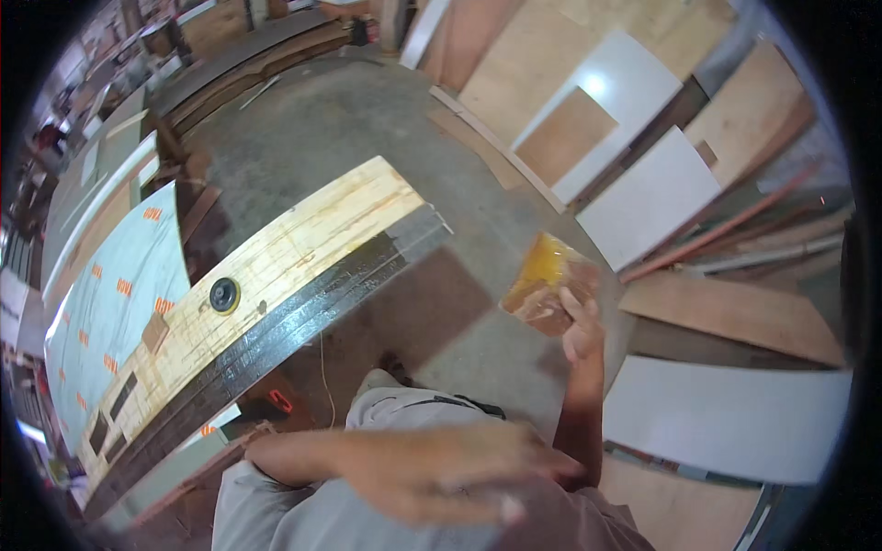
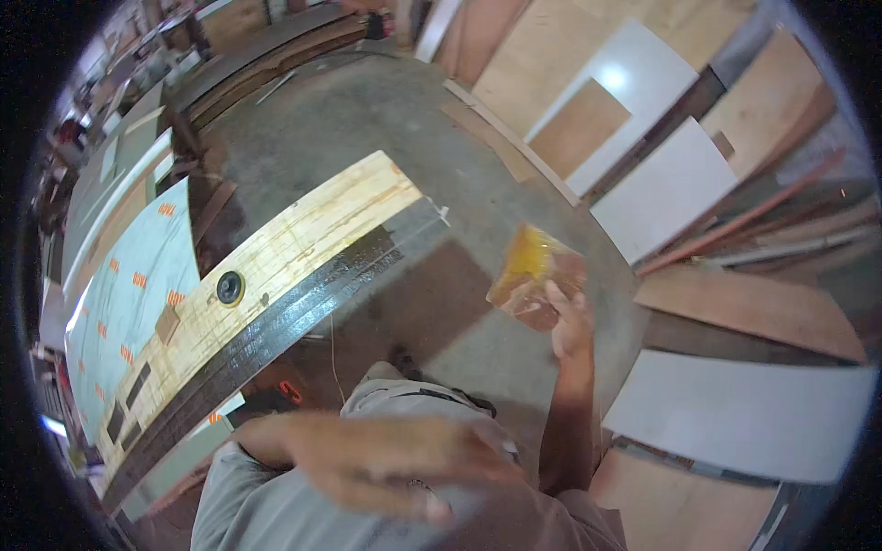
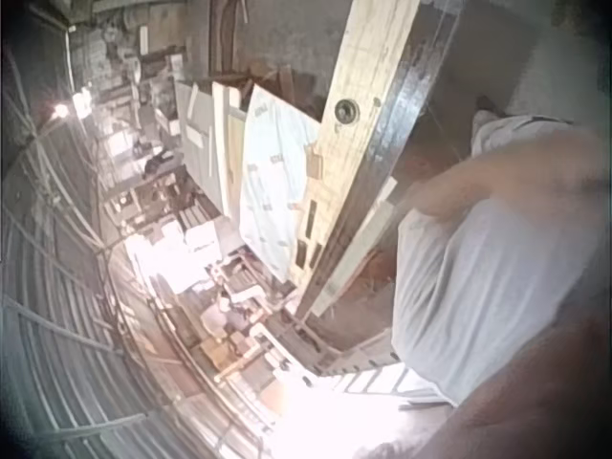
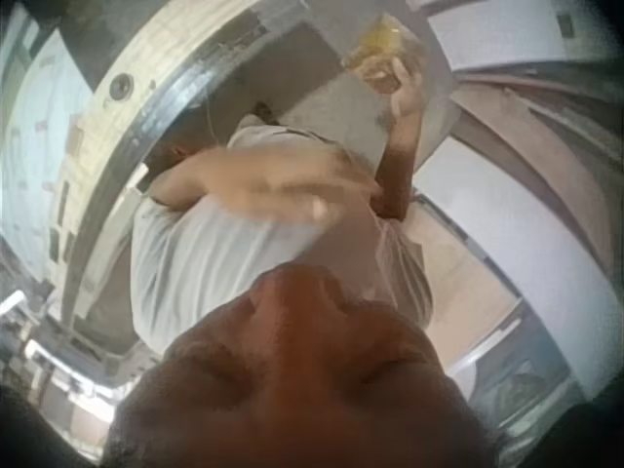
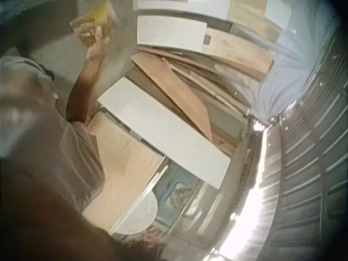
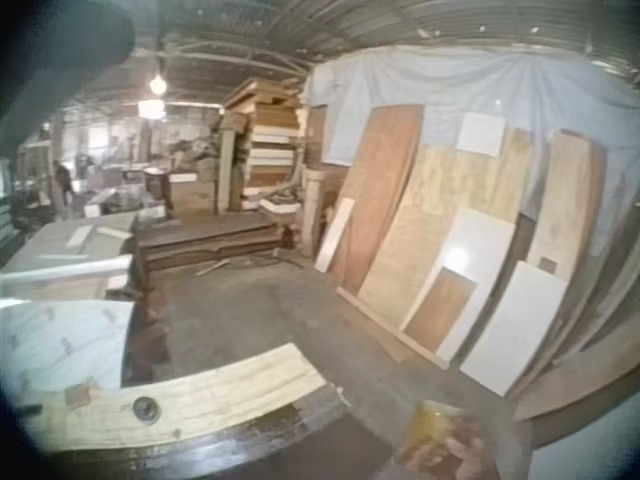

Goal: The person spreads adhesive onto a strip with a scraper, presses the strip onto the edge of a wooden cabinet frame by hand, and sharpens a pencil with a utility knife.

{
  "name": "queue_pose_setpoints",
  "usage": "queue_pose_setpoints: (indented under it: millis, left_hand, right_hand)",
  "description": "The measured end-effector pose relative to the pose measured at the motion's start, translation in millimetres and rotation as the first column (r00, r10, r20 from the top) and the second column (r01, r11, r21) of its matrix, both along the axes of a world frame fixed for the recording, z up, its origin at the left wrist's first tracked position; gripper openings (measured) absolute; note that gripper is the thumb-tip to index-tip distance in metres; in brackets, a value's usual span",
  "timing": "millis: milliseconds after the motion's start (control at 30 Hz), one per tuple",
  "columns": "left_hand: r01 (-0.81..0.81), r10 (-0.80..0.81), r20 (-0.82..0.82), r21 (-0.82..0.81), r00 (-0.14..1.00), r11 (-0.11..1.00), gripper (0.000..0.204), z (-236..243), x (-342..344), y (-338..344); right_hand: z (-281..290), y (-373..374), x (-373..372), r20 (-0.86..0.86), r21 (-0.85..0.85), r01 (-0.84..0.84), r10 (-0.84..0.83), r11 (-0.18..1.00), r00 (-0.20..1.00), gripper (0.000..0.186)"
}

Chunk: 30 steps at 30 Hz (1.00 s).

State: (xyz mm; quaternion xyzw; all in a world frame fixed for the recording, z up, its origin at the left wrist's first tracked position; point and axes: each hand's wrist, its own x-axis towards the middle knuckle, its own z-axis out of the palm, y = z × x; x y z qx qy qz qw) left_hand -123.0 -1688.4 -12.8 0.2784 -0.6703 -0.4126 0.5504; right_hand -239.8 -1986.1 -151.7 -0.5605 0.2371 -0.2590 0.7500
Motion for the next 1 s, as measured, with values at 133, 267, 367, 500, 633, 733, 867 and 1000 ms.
queue_pose_setpoints:
  millis: [133,267,367,500,633,733,867,1000]
  left_hand:
    - [-0.249,0.505,-0.105,0.774,0.857,0.582,0.043,-98.3,67.0,-13.5]
    - [-0.447,0.885,0.037,0.872,0.465,0.198,0.034,-255.9,97.6,-9.1]
    - [-0.157,0.978,-0.168,0.97,0.12,0.186,0.042,-326.1,99.8,6.7]
    - [-0.13,0.949,-0.104,0.989,-0.297,0.068,0.055,-339.3,106.6,-13.8]
    - [-0.146,0.812,-0.179,0.982,-0.556,0.117,0.048,-340.9,110.2,-44.5]
    - [-0.215,0.769,-0.235,0.968,-0.594,0.13,0.053,-344.5,115.1,-60.4]
    - [-0.279,0.722,-0.271,0.954,-0.636,0.112,0.052,-345.6,120.5,-69.3]
    - [-0.279,0.677,-0.289,0.952,-0.677,0.126,0.05,-340.3,124.0,-76.4]
  right_hand:
    - [-10.8,-20.9,109.5,-0.389,-0.352,-0.359,0.214,0.865,0.896,0.033]
    - [-34.5,-27.2,204.4,-0.489,-0.62,-0.582,0.321,0.527,0.811,0.028]
    - [-52.7,-20.2,250.6,-0.466,-0.827,-0.541,0.352,0.154,0.812,0.025]
    - [-105.0,-34.0,294.8,-0.404,-0.911,-0.386,0.495,-0.144,0.769,0.025]
    - [-134.0,-34.2,308.3,-0.309,-0.949,-0.21,0.552,-0.237,0.774,0.033]
    - [-139.5,-34.1,302.5,-0.293,-0.943,-0.13,0.583,-0.306,0.758,0.036]
    - [-133.2,-48.1,305.7,-0.306,-0.948,-0.175,0.604,-0.267,0.736,0.035]
    - [-125.2,-53.1,333.5,-0.276,-0.959,-0.167,0.633,-0.228,0.723,0.033]
